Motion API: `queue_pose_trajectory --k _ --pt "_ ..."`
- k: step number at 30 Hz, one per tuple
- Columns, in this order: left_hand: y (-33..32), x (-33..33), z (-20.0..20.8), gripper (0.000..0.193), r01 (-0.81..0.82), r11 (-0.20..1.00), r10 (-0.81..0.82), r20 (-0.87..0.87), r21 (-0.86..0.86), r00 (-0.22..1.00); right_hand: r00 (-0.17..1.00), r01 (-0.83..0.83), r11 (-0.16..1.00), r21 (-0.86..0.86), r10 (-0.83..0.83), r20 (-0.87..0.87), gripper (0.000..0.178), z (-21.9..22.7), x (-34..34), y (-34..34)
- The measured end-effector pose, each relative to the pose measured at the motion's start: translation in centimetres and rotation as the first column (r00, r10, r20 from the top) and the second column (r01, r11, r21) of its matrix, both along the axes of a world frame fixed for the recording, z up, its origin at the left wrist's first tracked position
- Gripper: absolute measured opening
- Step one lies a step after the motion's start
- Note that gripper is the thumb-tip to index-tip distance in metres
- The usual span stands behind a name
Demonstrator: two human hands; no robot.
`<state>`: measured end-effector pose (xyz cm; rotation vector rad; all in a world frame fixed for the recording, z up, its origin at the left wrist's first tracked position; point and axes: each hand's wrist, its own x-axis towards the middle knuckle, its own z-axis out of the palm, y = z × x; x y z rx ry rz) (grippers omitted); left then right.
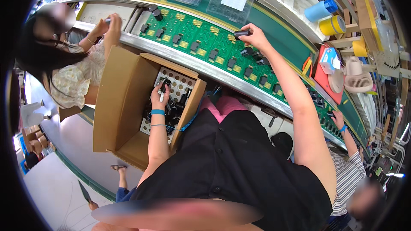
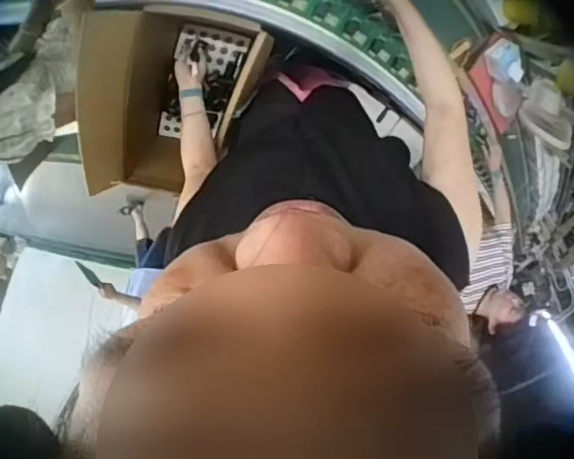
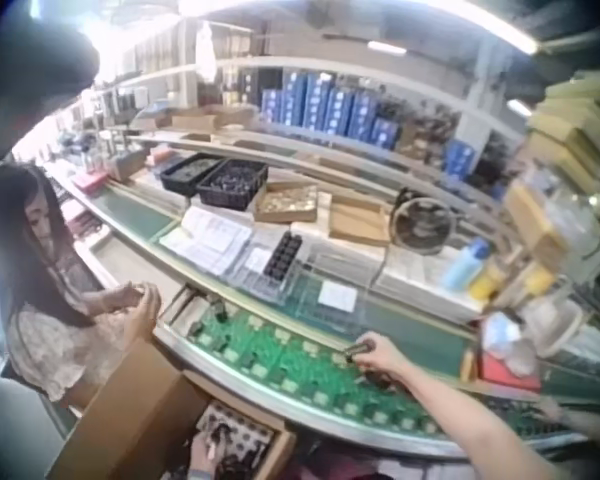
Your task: Assemble electronic components onto a printed circuit board on a production line.
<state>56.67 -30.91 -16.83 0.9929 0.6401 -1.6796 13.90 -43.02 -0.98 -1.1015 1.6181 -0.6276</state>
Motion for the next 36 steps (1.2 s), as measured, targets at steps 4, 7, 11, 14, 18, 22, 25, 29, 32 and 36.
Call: queue_pose_trajectory --k 4,7,11,14,18,22,25,29,32,36 --pt "0.3 0.1 -1.6 0.024 -0.007 0.999 0.008 0.025 -0.048 1.000 0.990 -0.017 0.999 0.033 0.021 -0.138 0.033 -0.3 0.1 -0.1" --pt "0.2 0.3 -1.7 0.025 -0.005 1.000 0.004 -0.031 -0.029 1.000 0.956 -0.093 0.994 0.064 0.107 -0.274 0.037 -1.4 -0.3 0.1" --pt "-0.1 0.0 -0.1 0.028 0.123 0.992 -0.123 -0.054 -0.008 0.991 0.753 -0.246 0.969 0.011 0.198 -0.628 0.042 -2.7 -0.5 0.9" --pt "0.7 0.7 -0.7 0.035 0.184 0.982 -0.186 -0.035 -0.038 0.982 0.653 -0.231 0.966 0.116 0.243 -0.718 0.040 -1.7 0.4 1.2" --pt "1.2 0.8 -0.9 0.044 0.262 0.964 -0.263 -0.015 -0.047 0.965 0.628 -0.214 0.968 0.129 0.238 -0.741 0.040 -1.6 0.4 1.2" --pt "1.3 0.7 -0.7 0.049 0.310 0.950 -0.310 -0.011 -0.048 0.951 0.608 -0.253 0.953 0.168 0.291 -0.738 0.041 -1.7 0.0 1.2" --pt "1.2 -0.1 -0.4 0.051 0.292 0.956 -0.292 0.061 0.007 0.954 0.588 -0.229 0.964 0.132 0.245 -0.771 0.041 -1.6 0.3 1.5" --pt "1.2 0.1 -0.2 0.053 0.282 0.959 -0.282 0.010 -0.036 0.959 0.573 -0.155 0.963 0.221 0.270 -0.774 0.045 -1.1 1.6 1.3" --pt "0.8 -0.5 0.2 0.053 0.321 0.941 -0.328 -0.050 -0.112 0.943 0.401 -0.292 0.932 0.214 0.323 -0.857 0.050 -1.0 2.2 1.9" --pt "0.4 -1.5 2.7 0.057 0.404 0.892 -0.421 -0.048 -0.200 0.906 0.165 -0.418 0.851 0.318 0.415 -0.895 0.047 0.1 4.4 1.9"
